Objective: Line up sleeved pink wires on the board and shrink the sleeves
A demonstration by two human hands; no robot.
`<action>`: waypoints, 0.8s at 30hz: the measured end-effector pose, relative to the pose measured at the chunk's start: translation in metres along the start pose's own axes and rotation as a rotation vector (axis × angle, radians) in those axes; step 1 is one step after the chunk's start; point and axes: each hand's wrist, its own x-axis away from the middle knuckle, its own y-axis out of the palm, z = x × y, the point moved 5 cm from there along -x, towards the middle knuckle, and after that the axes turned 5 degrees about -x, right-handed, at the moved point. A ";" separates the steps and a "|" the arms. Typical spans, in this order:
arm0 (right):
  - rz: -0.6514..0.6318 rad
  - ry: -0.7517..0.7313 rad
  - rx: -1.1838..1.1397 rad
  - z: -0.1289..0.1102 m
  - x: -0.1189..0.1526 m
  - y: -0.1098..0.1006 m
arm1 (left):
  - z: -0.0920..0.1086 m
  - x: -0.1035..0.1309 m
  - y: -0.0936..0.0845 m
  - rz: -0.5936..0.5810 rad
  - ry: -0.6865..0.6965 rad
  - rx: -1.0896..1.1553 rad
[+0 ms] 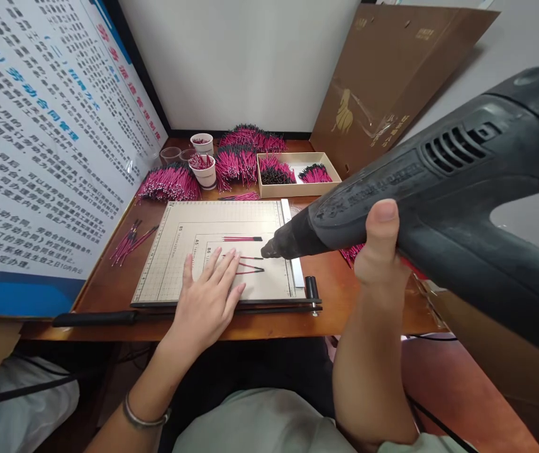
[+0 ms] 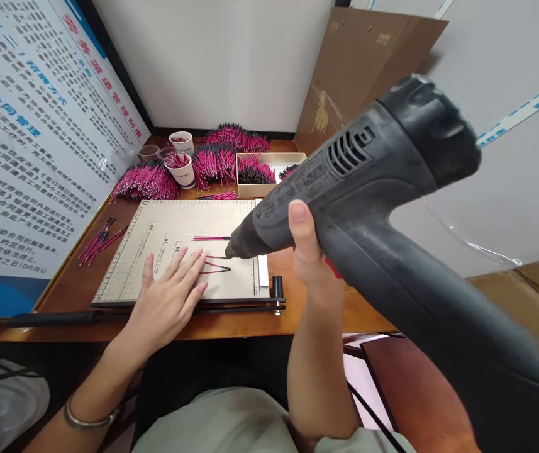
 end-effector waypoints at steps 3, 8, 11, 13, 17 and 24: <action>-0.032 0.007 -0.004 -0.001 -0.001 0.004 | -0.002 -0.001 0.005 -0.030 -0.035 0.035; -0.014 0.070 -0.042 0.011 -0.007 0.008 | -0.014 -0.018 0.024 -0.191 -0.200 0.133; -0.011 0.125 -0.029 0.016 -0.012 0.013 | -0.018 -0.028 0.034 -0.262 -0.249 0.155; -0.022 0.119 -0.029 0.014 -0.014 0.016 | -0.019 -0.029 0.036 -0.269 -0.242 0.162; -0.020 0.108 -0.058 0.015 -0.015 0.017 | -0.020 -0.029 0.027 -0.244 -0.248 0.167; -0.022 0.145 -0.078 0.023 -0.018 0.022 | -0.048 -0.069 0.008 -0.177 -0.530 0.077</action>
